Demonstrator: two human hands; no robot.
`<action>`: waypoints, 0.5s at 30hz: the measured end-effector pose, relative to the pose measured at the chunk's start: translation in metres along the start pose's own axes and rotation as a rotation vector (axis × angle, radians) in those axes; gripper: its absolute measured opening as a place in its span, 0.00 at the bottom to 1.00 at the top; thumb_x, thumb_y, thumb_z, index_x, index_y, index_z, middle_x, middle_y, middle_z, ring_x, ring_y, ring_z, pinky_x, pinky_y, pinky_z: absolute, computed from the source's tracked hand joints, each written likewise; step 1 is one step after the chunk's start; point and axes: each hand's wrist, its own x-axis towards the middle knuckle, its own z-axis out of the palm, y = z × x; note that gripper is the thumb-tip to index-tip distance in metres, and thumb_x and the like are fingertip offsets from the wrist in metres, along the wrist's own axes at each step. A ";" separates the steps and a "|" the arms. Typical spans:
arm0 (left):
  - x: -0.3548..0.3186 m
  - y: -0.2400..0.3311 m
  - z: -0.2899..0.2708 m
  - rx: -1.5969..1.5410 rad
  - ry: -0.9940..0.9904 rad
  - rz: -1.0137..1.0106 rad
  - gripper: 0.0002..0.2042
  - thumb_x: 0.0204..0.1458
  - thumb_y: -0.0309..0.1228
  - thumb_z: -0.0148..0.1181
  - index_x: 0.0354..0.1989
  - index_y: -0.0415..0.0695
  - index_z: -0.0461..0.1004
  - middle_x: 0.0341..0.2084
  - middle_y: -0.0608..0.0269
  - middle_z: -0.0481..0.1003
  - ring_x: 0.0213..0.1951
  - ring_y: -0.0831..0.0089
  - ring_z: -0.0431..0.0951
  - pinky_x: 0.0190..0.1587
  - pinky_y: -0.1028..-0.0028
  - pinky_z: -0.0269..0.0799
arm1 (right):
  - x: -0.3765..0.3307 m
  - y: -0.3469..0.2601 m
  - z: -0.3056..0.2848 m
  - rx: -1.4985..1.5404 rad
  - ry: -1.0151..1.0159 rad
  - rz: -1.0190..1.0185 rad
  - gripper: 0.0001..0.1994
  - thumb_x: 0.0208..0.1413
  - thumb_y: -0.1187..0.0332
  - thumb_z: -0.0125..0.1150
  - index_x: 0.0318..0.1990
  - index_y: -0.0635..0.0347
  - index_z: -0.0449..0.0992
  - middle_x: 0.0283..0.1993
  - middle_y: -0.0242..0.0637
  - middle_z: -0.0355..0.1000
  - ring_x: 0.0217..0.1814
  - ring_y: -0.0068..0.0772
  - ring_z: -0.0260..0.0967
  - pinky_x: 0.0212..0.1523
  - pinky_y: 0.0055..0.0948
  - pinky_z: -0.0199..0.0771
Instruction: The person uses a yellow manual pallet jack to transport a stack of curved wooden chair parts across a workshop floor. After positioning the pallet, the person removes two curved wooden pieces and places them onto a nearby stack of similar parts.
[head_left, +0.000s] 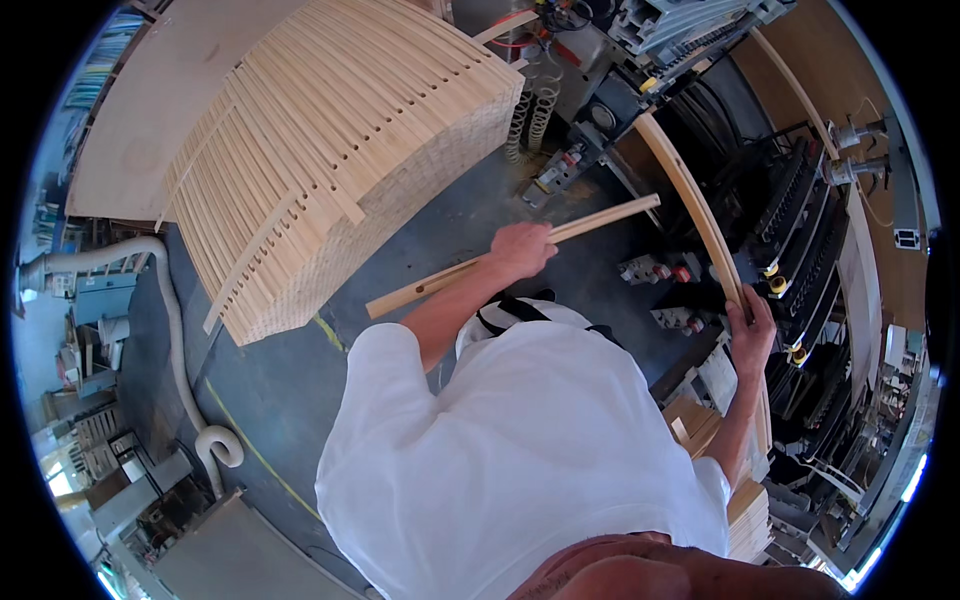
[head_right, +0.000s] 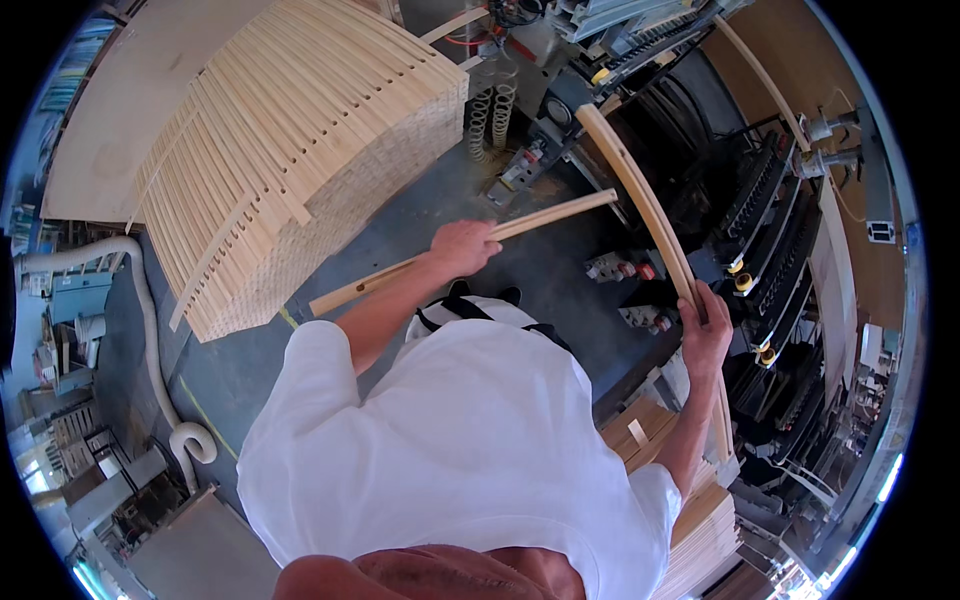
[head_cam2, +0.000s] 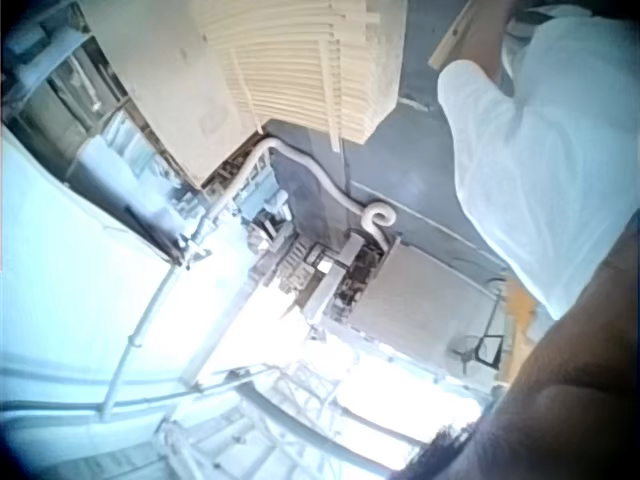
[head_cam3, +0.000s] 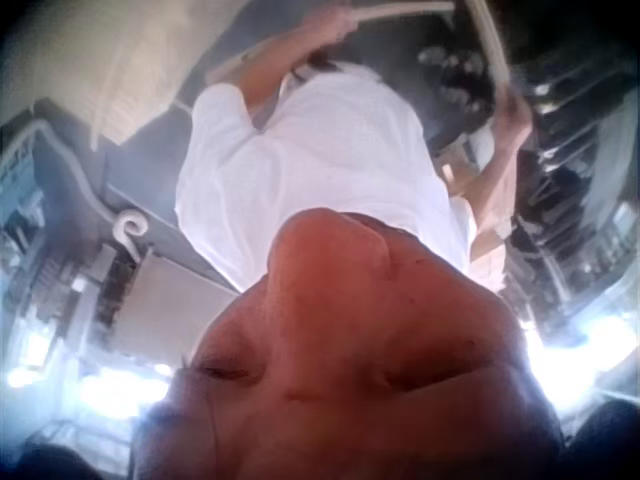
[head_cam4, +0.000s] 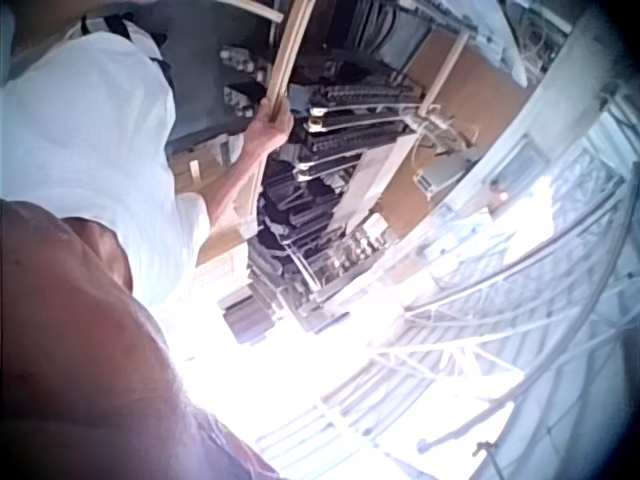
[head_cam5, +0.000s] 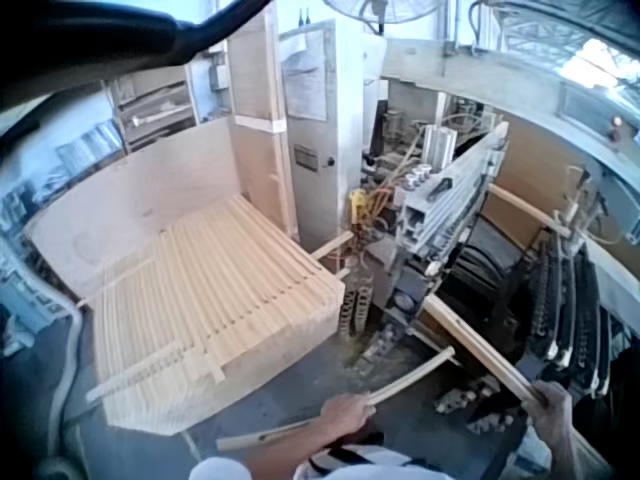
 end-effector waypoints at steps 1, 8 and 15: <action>-0.005 -0.005 -0.002 -0.013 0.046 -0.038 0.16 0.57 0.43 0.60 0.48 0.48 0.75 0.41 0.49 0.79 0.46 0.49 0.79 0.47 0.53 0.74 | 0.003 -0.005 0.000 0.003 -0.018 -0.017 0.18 0.54 0.75 0.69 0.53 0.65 0.78 0.44 0.41 0.76 0.44 0.32 0.74 0.47 0.28 0.73; -0.030 -0.019 -0.026 -0.135 0.328 -0.180 0.20 0.60 0.44 0.56 0.55 0.46 0.74 0.39 0.46 0.79 0.45 0.48 0.79 0.46 0.53 0.74 | 0.020 -0.041 0.006 0.071 -0.090 -0.126 0.18 0.56 0.74 0.67 0.55 0.63 0.78 0.47 0.39 0.75 0.47 0.31 0.74 0.50 0.27 0.73; -0.050 -0.029 -0.047 -0.408 0.574 -0.175 0.18 0.62 0.41 0.51 0.52 0.41 0.76 0.36 0.44 0.80 0.40 0.48 0.80 0.44 0.57 0.74 | 0.032 -0.077 0.005 0.067 -0.099 -0.243 0.19 0.53 0.76 0.69 0.54 0.63 0.78 0.45 0.41 0.75 0.44 0.34 0.74 0.48 0.29 0.74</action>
